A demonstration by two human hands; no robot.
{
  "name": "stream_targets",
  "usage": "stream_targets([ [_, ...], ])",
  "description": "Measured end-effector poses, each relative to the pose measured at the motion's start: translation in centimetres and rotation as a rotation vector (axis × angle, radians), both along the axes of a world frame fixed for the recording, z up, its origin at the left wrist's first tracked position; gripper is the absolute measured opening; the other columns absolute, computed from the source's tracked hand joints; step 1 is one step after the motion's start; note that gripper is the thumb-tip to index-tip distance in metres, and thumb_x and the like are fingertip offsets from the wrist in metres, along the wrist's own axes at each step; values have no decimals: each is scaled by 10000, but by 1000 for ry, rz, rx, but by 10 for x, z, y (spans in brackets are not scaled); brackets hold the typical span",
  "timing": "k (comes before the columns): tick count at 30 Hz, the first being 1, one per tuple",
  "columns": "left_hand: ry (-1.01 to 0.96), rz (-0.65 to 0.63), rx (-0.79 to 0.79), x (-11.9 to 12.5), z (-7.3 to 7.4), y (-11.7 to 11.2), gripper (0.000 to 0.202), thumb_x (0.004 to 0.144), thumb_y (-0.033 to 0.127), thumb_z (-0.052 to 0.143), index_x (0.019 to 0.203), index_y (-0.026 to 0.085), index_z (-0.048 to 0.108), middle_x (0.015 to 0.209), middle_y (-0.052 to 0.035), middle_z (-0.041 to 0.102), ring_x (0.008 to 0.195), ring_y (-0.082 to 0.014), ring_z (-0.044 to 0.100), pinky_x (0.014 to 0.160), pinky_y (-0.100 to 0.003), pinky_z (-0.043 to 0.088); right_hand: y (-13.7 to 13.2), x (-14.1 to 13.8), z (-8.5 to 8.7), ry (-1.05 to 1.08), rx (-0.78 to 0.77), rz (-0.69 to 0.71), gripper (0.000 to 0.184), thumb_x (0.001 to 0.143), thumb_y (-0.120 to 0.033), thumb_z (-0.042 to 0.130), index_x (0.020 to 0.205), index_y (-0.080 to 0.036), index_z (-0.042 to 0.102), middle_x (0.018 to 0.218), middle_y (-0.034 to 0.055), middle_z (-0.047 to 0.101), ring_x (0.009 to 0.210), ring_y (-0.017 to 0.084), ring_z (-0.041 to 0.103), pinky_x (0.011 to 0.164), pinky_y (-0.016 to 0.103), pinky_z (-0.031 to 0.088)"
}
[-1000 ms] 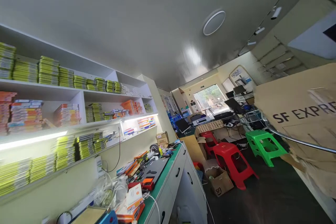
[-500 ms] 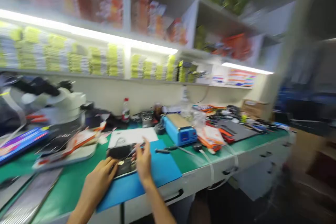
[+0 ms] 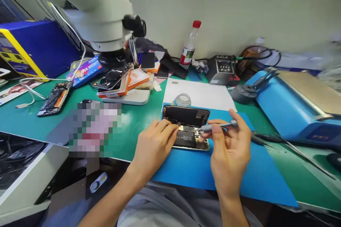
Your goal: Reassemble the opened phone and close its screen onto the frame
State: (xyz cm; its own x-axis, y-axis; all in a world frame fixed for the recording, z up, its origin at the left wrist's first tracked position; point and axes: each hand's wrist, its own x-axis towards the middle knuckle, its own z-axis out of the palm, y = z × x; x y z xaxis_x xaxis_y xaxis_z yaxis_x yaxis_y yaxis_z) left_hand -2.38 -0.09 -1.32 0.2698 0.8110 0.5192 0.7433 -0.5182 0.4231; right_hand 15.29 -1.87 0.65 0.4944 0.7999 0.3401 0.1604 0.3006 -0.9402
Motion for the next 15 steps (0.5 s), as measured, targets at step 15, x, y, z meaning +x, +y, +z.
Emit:
stream_targets([
  [15, -780, -214, -499, -7, 25, 1, 217, 921, 85, 863, 1035, 266, 896, 949, 32, 839, 868, -73, 773, 827, -108, 600, 6, -12, 6, 254, -214, 170, 481, 1075, -439, 689, 1543, -367, 604, 1084, 85, 707, 624, 130, 654, 501, 268, 612],
])
